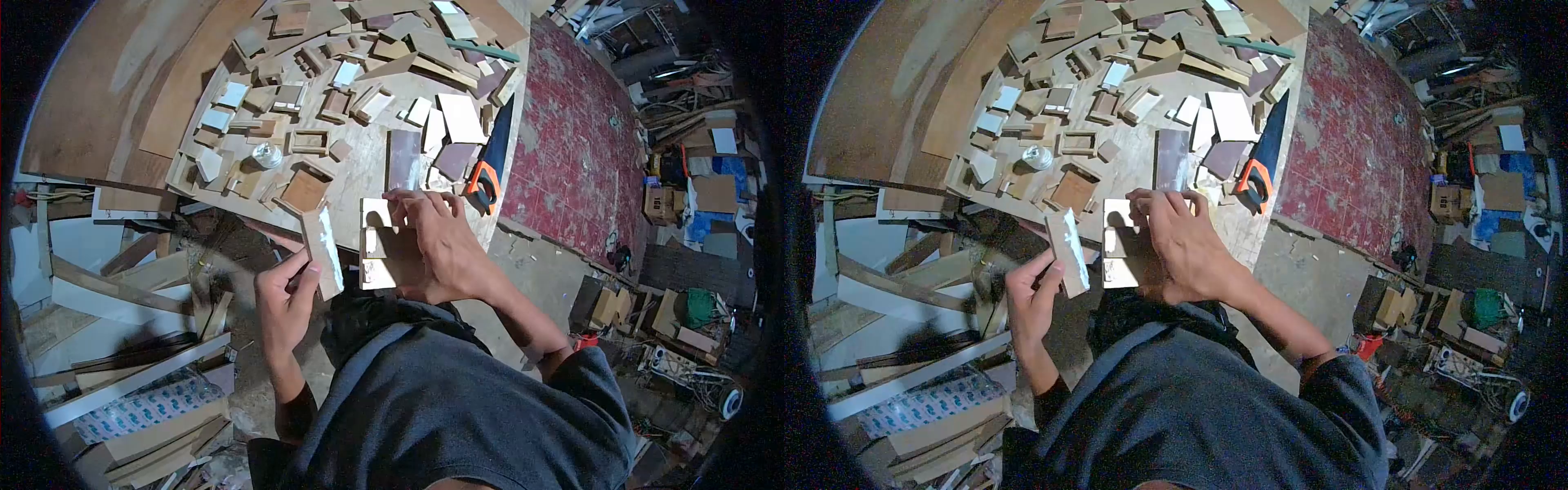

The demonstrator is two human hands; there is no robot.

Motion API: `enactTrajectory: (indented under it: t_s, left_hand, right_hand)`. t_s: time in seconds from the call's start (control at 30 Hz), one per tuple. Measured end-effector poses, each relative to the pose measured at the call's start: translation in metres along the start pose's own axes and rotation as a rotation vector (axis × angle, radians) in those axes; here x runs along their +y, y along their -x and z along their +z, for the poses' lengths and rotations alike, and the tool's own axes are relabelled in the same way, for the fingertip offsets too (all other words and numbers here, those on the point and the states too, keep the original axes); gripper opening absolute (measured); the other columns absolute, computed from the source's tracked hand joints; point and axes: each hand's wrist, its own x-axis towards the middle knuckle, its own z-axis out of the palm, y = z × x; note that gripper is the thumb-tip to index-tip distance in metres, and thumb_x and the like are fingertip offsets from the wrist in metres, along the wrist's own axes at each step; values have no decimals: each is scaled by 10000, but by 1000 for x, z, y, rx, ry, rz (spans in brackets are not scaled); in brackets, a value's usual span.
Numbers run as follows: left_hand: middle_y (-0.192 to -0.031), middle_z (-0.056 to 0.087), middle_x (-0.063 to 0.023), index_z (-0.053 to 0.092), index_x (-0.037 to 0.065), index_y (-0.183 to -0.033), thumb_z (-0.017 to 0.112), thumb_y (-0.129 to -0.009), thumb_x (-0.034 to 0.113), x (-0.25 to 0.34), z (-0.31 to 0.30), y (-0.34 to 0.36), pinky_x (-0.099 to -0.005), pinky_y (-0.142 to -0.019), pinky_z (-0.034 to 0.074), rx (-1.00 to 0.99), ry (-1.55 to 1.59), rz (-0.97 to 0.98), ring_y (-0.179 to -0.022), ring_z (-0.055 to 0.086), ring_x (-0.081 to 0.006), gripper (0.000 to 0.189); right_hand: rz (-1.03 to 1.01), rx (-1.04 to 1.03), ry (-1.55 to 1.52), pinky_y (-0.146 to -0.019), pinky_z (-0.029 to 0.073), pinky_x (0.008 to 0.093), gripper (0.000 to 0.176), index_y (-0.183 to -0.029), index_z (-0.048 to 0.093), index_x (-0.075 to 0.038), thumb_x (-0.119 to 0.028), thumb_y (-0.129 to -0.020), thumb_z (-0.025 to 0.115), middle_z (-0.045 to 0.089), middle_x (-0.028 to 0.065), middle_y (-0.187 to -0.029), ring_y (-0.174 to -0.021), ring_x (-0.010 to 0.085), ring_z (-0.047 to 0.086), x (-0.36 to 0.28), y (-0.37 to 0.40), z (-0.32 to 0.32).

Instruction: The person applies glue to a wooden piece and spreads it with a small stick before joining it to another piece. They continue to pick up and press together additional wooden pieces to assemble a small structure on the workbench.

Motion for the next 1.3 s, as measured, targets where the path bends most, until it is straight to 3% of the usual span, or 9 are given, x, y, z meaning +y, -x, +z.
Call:
enactTrajectory:
  t_s: [0.1, 0.3, 0.4, 0.47, 0.5, 0.57, 0.77, 1.17, 1.3]
  left_hand:
    - [-709, 573, 1, 643, -32, -1129, 575, -913, 58, 17, 16, -3, -219, -546, 373, 1, -76, 171, -633, 429, -29, 244]
    - [-638, 521, -55, 642, -43, -1084, 574, -912, 66, 39, 41, -5, -247, -544, 393, -74, -127, 122, -608, 435, -49, 214]
    - [-652, 552, -116, 644, -35, -1068, 577, -897, 58, 44, 51, -6, -281, -549, 409, -53, -155, 150, -571, 452, -103, 205]
    - [-679, 569, -175, 636, -40, -989, 582, -880, 54, 46, 56, -7, -326, -560, 421, -6, -178, 242, -552, 483, -188, 154]
    - [-679, 569, -175, 636, -40, -989, 582, -880, 54, 48, 57, -6, -326, -560, 421, -4, -178, 242, -552, 483, -188, 154]
    - [-687, 561, -193, 605, -46, -902, 585, -872, 58, 56, 58, -5, -353, -569, 421, -30, -244, 183, -560, 504, -275, 110]
    - [-698, 568, -206, 565, -44, -841, 595, -860, 59, 66, 70, -5, -396, -578, 433, 0, -324, 237, -624, 578, -367, 109]
    - [-759, 620, -210, 600, -33, -864, 611, -827, 55, 68, 85, -9, -420, -629, 467, 7, -272, 218, -728, 623, -400, 96]
    - [-733, 608, -206, 587, -39, -830, 617, -817, 51, 74, 89, -10, -420, -624, 464, 10, -306, 240, -696, 610, -397, 96]
  right_hand:
    - [-22, 0, 51, -978, 298, 494, 907, -1238, 390, 39, -272, -509, 831, 494, 169, -1250, -1197, 326, 458, -5, 7, -10]
    - [-35, -10, 90, -959, 303, 508, 812, -1230, 432, 9, -246, -556, 806, 480, 155, -1284, -1201, 329, 446, -6, 16, -22]
    - [-38, -3, 133, -942, 312, 513, 814, -1236, 434, 3, -256, -556, 799, 472, 158, -1304, -1202, 329, 443, -4, 19, -27]
    - [-38, -9, 151, -936, 317, 513, 797, -1233, 434, 5, -257, -570, 788, 471, 158, -1309, -1205, 328, 442, -5, 21, -31]
    - [-38, -17, 168, -929, 322, 512, 779, -1231, 434, 8, -259, -585, 778, 469, 158, -1315, -1207, 326, 440, -5, 22, -33]
    - [-37, -21, 207, -925, 323, 514, 765, -1231, 432, 12, -263, -602, 768, 465, 159, -1321, -1207, 326, 439, -4, 23, -34]
    - [-54, -55, 290, -918, 323, 527, 704, -1226, 437, 28, -263, -656, 733, 449, 168, -1339, -1209, 326, 429, -1, 23, -40]
    - [-73, 12, 346, -908, 321, 507, 620, -1234, 444, 27, -205, -700, 658, 455, 157, -1320, -1189, 310, 429, 5, 28, -51]
    - [-56, 9, 373, -897, 331, 503, 614, -1234, 450, 24, -207, -703, 655, 459, 147, -1304, -1180, 306, 432, 6, 29, -54]
